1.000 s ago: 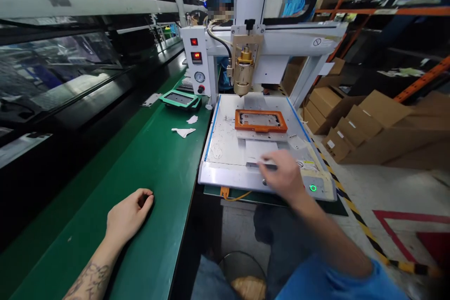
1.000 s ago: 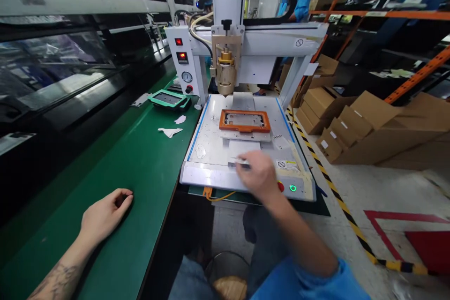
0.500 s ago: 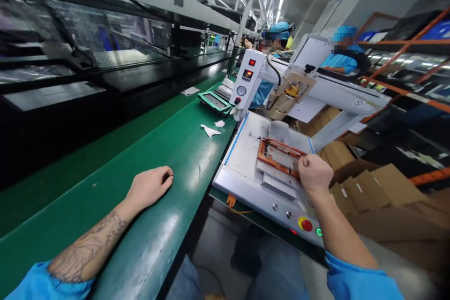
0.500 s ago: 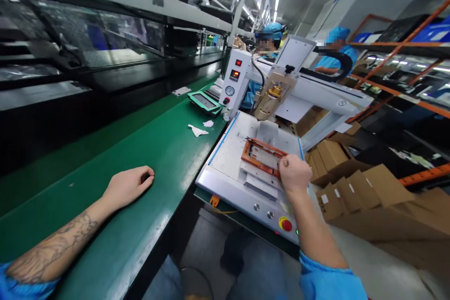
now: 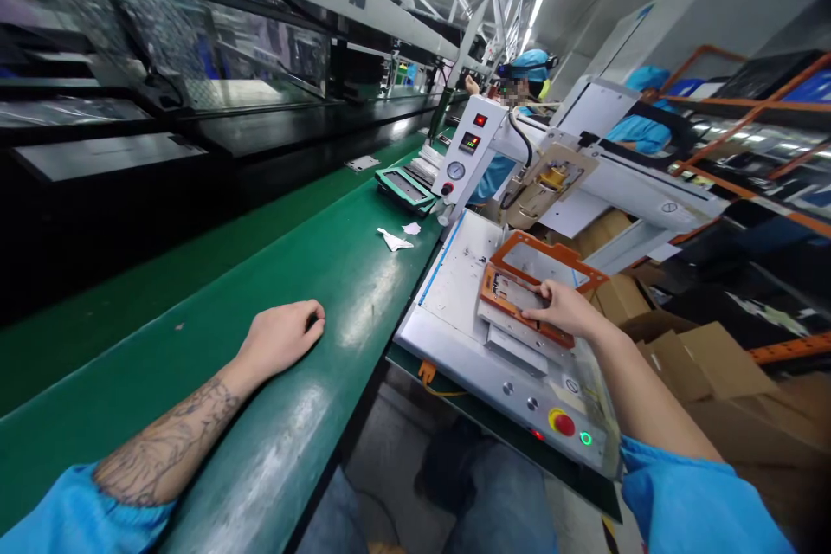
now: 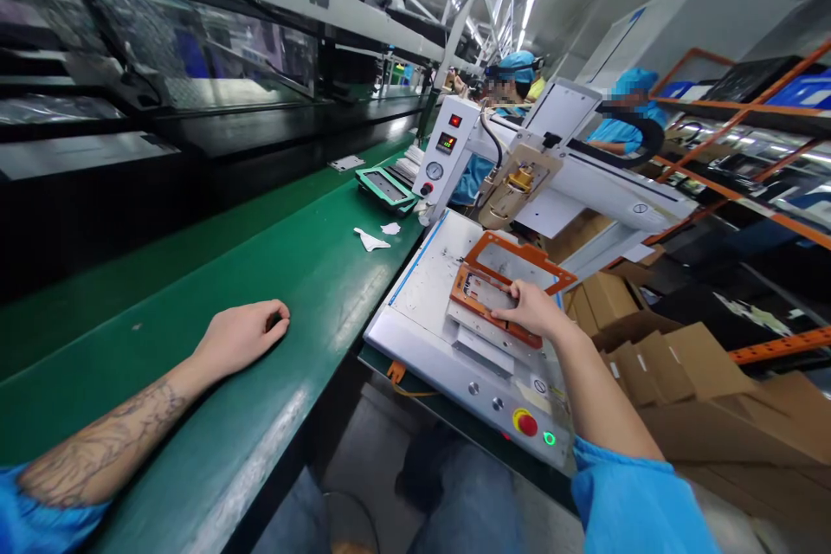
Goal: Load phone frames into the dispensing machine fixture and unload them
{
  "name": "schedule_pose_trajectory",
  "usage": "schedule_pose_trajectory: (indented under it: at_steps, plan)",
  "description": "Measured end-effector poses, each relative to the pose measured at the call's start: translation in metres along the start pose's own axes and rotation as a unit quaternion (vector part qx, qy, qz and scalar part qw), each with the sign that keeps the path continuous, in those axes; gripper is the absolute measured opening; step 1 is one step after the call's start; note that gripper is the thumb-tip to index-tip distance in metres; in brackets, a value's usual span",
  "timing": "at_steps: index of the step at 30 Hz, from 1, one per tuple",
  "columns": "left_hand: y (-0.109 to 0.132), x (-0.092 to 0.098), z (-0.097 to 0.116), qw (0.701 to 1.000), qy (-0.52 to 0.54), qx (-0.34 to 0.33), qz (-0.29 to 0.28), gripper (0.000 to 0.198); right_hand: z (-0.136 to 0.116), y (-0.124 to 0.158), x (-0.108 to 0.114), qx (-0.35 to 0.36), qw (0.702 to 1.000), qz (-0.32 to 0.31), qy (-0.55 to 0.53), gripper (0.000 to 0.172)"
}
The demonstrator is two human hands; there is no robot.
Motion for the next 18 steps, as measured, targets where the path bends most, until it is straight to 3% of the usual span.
schedule_pose_trajectory:
  at_steps: [5,8,11,13,15,18]
  plan:
    - [0.0,0.0,0.001,1.0,0.012,-0.006,0.006,0.023,0.001,-0.007,0.01,0.002,0.999,0.02,0.025,0.061]
    - [-0.001,0.002,0.001,0.999,0.034,-0.013,0.011,0.022,0.001,-0.001,0.031,-0.014,0.994,0.076,0.072,0.059]
    - [0.0,0.002,0.005,0.997,0.074,-0.028,0.012,0.023,-0.021,0.021,0.05,-0.025,0.987,0.156,0.007,0.064]
    - [0.004,-0.003,0.015,0.992,0.118,-0.052,-0.004,0.023,-0.062,0.042,0.05,0.016,0.979,0.186,-0.085,0.066]
    - [0.012,-0.015,0.03,0.98,0.174,-0.084,-0.039,0.028,-0.123,0.064,0.034,0.086,0.969,0.175,-0.152,0.061]
    - [0.03,-0.04,0.055,0.949,0.268,-0.128,-0.103,0.091,-0.222,0.09,-0.002,0.178,0.954,0.126,-0.204,0.054]
Point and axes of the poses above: each hand's wrist, its own y-axis away from the middle knuckle, its own x-axis out of the back of the hand, z = x × y, the point moved 7 cm from there along -y, towards the middle knuckle, and after that the axes turned 14 degrees about y, right-handed, at the moved point
